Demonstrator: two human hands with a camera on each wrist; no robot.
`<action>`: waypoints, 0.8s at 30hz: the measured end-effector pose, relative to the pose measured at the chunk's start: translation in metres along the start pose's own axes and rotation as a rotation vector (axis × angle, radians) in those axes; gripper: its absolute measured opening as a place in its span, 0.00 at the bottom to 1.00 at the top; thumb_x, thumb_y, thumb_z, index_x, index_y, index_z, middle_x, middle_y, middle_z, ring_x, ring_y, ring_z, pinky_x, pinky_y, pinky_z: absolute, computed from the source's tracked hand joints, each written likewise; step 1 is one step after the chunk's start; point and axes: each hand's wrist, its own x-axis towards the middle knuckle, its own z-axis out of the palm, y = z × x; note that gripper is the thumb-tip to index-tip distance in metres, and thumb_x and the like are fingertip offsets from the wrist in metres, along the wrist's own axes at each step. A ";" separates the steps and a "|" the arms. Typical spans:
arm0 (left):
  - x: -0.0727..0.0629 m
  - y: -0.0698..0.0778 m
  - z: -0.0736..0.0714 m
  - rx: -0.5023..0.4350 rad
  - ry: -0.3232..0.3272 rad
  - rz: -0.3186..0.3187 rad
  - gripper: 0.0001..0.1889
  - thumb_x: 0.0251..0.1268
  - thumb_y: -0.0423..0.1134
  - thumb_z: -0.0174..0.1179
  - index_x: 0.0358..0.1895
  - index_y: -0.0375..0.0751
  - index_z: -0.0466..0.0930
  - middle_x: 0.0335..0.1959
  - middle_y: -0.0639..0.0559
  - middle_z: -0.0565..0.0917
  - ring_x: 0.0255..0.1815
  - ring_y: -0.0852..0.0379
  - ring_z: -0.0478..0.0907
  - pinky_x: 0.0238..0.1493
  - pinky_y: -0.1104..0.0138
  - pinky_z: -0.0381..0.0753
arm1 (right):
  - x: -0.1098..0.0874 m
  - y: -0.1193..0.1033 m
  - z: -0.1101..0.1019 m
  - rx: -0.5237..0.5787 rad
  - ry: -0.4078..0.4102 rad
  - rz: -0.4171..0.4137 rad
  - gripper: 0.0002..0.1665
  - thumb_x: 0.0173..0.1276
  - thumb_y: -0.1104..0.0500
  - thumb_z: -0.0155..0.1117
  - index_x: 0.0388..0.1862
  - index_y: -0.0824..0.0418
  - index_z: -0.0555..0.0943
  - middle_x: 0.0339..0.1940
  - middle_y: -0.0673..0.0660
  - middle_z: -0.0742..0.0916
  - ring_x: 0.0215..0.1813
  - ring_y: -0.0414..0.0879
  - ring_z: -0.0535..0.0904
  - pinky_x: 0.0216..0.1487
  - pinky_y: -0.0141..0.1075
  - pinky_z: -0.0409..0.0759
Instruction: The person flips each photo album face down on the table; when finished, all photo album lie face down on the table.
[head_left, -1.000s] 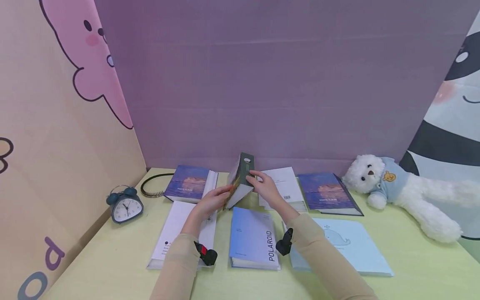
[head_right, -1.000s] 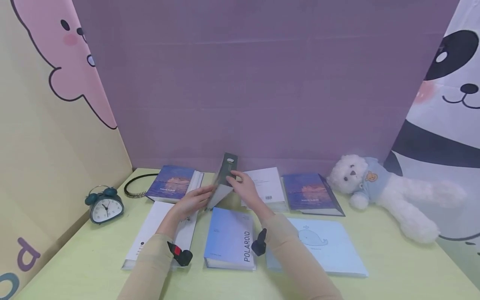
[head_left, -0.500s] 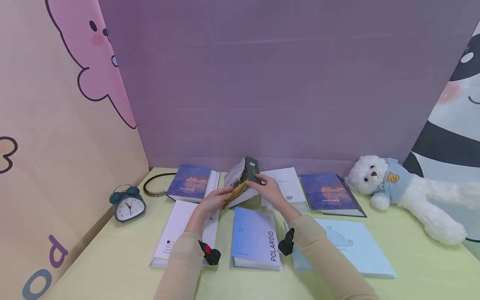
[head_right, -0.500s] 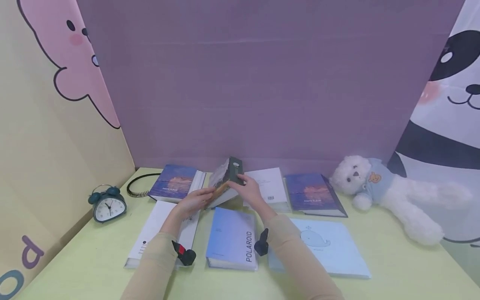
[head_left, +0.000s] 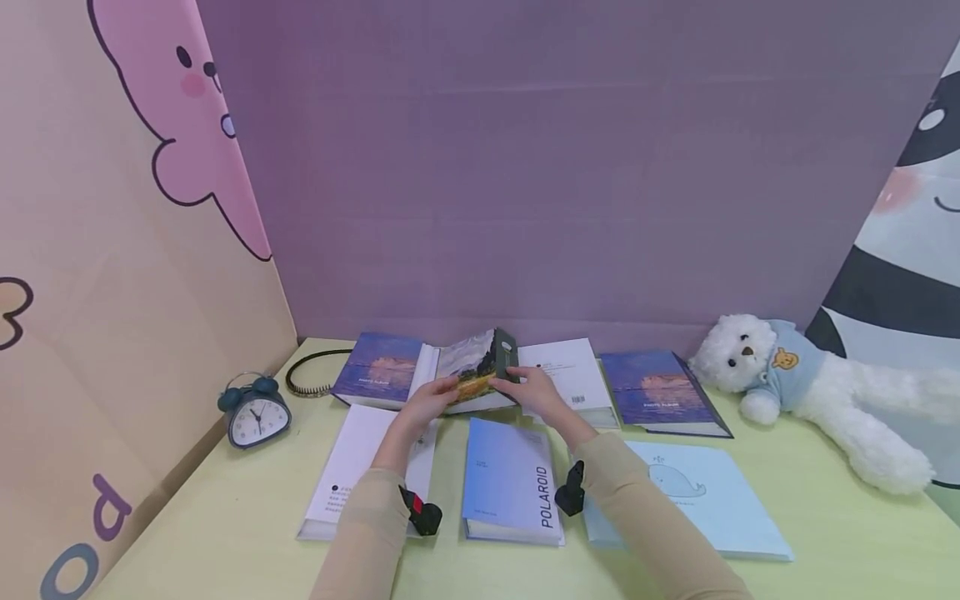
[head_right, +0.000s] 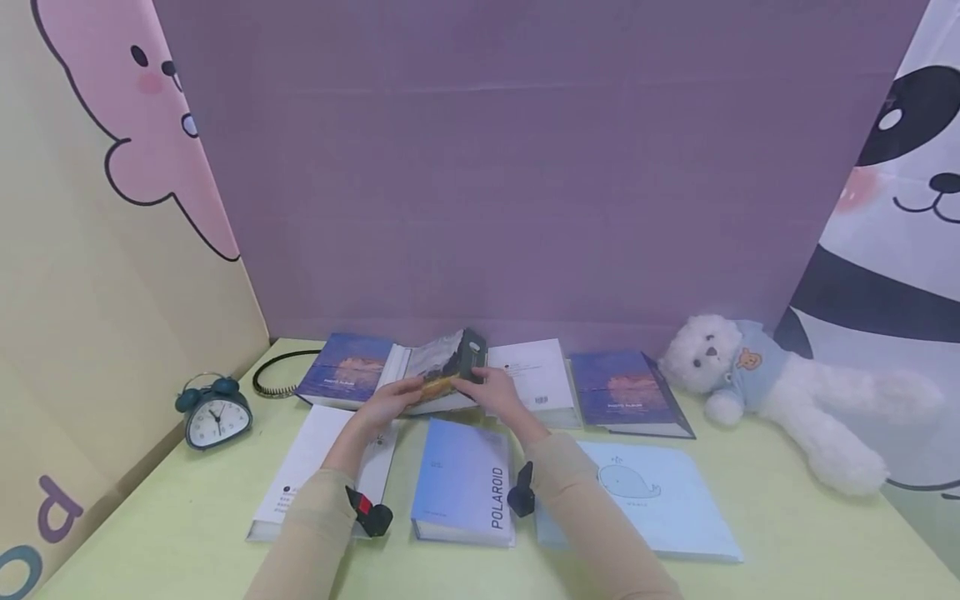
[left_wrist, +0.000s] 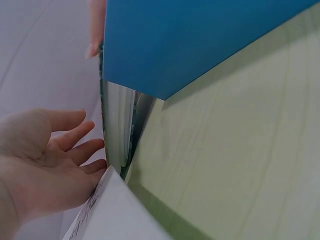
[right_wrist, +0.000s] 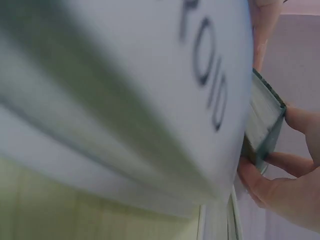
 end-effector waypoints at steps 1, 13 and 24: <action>-0.001 0.000 0.000 0.002 0.003 -0.002 0.24 0.74 0.39 0.45 0.70 0.40 0.60 0.71 0.40 0.62 0.71 0.41 0.58 0.70 0.49 0.59 | 0.000 0.001 0.001 -0.019 -0.013 0.008 0.37 0.67 0.45 0.58 0.67 0.66 0.67 0.69 0.67 0.68 0.70 0.62 0.61 0.66 0.54 0.66; -0.006 0.003 -0.002 0.056 0.013 0.001 0.23 0.75 0.40 0.44 0.70 0.40 0.61 0.70 0.40 0.63 0.70 0.40 0.59 0.68 0.47 0.61 | -0.001 0.003 0.003 -0.110 -0.082 -0.031 0.32 0.69 0.51 0.57 0.67 0.66 0.67 0.67 0.65 0.72 0.67 0.60 0.67 0.64 0.51 0.70; -0.007 0.005 0.002 0.089 -0.015 0.030 0.24 0.75 0.40 0.44 0.70 0.40 0.60 0.70 0.41 0.63 0.70 0.41 0.60 0.69 0.49 0.61 | -0.005 0.006 -0.006 -0.068 -0.147 -0.057 0.34 0.70 0.54 0.56 0.71 0.64 0.62 0.69 0.66 0.69 0.69 0.61 0.65 0.65 0.52 0.68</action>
